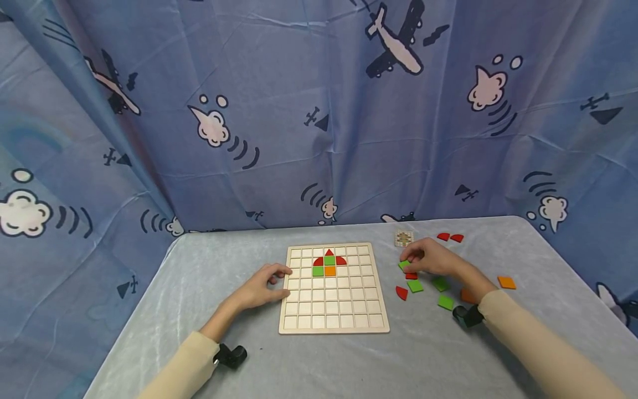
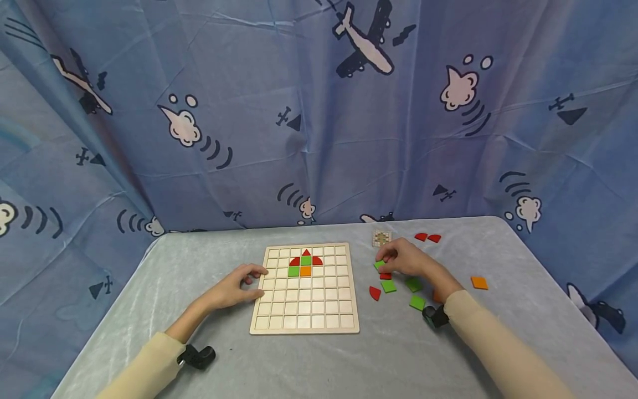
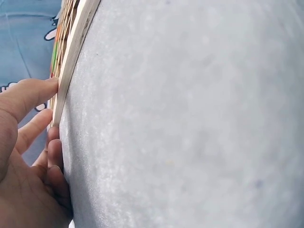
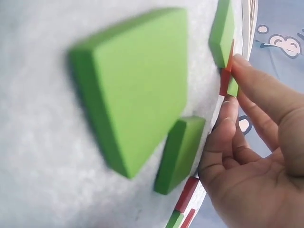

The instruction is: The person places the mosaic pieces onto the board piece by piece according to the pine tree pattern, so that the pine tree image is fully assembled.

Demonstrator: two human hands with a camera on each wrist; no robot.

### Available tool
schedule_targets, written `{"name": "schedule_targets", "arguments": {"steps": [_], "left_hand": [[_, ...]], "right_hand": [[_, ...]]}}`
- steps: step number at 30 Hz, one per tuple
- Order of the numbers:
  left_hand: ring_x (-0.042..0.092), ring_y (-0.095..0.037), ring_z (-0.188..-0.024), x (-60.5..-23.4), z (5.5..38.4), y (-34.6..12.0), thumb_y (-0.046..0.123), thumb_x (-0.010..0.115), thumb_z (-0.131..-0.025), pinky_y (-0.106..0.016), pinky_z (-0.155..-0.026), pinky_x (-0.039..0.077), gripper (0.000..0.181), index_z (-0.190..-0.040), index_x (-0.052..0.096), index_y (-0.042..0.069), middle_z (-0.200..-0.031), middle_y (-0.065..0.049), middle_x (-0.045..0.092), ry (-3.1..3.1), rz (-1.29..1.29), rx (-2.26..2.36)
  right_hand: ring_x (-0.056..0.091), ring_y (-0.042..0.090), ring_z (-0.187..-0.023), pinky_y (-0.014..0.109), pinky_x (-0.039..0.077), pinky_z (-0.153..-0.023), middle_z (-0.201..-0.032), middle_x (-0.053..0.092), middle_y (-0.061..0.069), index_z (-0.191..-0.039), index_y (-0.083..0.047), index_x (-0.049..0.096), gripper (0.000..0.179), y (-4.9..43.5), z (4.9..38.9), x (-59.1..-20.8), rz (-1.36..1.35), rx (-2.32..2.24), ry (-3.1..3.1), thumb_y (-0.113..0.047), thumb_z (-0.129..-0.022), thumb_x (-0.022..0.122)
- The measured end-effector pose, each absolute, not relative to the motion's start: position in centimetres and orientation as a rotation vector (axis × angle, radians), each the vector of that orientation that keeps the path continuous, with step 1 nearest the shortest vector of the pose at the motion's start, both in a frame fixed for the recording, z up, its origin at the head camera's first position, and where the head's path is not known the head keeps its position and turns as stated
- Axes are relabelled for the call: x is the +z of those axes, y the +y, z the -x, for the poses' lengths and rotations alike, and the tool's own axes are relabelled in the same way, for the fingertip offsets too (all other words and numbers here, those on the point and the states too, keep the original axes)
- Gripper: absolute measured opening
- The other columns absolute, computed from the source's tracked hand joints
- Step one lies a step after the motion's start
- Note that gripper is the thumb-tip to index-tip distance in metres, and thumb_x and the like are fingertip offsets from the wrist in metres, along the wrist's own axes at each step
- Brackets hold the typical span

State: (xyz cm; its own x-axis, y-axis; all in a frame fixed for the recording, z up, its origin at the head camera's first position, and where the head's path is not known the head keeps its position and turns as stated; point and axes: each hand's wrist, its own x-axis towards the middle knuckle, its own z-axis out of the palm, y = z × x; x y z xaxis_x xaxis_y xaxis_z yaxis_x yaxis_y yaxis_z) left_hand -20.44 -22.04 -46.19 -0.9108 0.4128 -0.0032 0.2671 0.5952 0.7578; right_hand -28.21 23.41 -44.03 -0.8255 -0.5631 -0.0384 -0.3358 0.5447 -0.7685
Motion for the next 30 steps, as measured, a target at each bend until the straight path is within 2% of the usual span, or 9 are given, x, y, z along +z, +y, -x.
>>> {"name": "schedule_targets", "arguments": {"steps": [9, 18, 24, 30], "left_hand": [[0.051, -0.027, -0.104, -46.26, 20.52, -22.07, 0.011, 0.078, -0.091, -0.047, -0.091, 0.043, 0.046, -0.133, 0.06, 0.005, -0.122, -0.011, 0.053, 2.655, -0.581, 1.196], [0.051, -0.027, -0.103, -46.16, 20.41, -22.07, 0.011, 0.078, -0.091, -0.048, -0.091, 0.043, 0.045, -0.132, 0.06, 0.005, -0.121, -0.012, 0.053, 2.657, -0.588, 1.198], [0.051, -0.026, -0.102, -46.24, 20.45, -22.07, 0.012, 0.078, -0.091, -0.047, -0.09, 0.043, 0.045, -0.132, 0.061, 0.006, -0.119, -0.011, 0.053, 2.652, -0.573, 1.2], [0.05, -0.026, -0.102, -46.25, 20.48, -22.09, 0.012, 0.079, -0.091, -0.047, -0.09, 0.042, 0.045, -0.132, 0.061, 0.006, -0.118, -0.011, 0.053, 2.655, -0.571, 1.202]], "right_hand": [[0.054, 0.024, -0.078, 0.029, 0.048, -0.069, -0.085, 0.063, 0.005, -0.096, 0.0, 0.069, 0.019, 23.48, 28.26, -44.08, 0.723, -1.157, 2.525, -0.002, -0.083, 0.084], [0.052, 0.026, -0.079, 0.029, 0.045, -0.066, -0.084, 0.06, 0.007, -0.095, 0.001, 0.068, 0.019, 23.55, 28.01, -44.05, 0.732, -1.217, 2.484, -0.001, -0.083, 0.083], [0.053, 0.026, -0.078, 0.03, 0.046, -0.066, -0.085, 0.06, 0.008, -0.096, 0.001, 0.069, 0.015, 23.77, 27.99, -44.34, 0.763, -1.237, 2.476, 0.001, -0.086, 0.08], [0.054, 0.027, -0.079, 0.035, 0.047, -0.066, -0.09, 0.065, 0.01, -0.098, 0.001, 0.07, 0.01, 23.89, 27.63, -43.59, 0.681, -1.262, 2.439, -0.003, -0.09, 0.076]]}}
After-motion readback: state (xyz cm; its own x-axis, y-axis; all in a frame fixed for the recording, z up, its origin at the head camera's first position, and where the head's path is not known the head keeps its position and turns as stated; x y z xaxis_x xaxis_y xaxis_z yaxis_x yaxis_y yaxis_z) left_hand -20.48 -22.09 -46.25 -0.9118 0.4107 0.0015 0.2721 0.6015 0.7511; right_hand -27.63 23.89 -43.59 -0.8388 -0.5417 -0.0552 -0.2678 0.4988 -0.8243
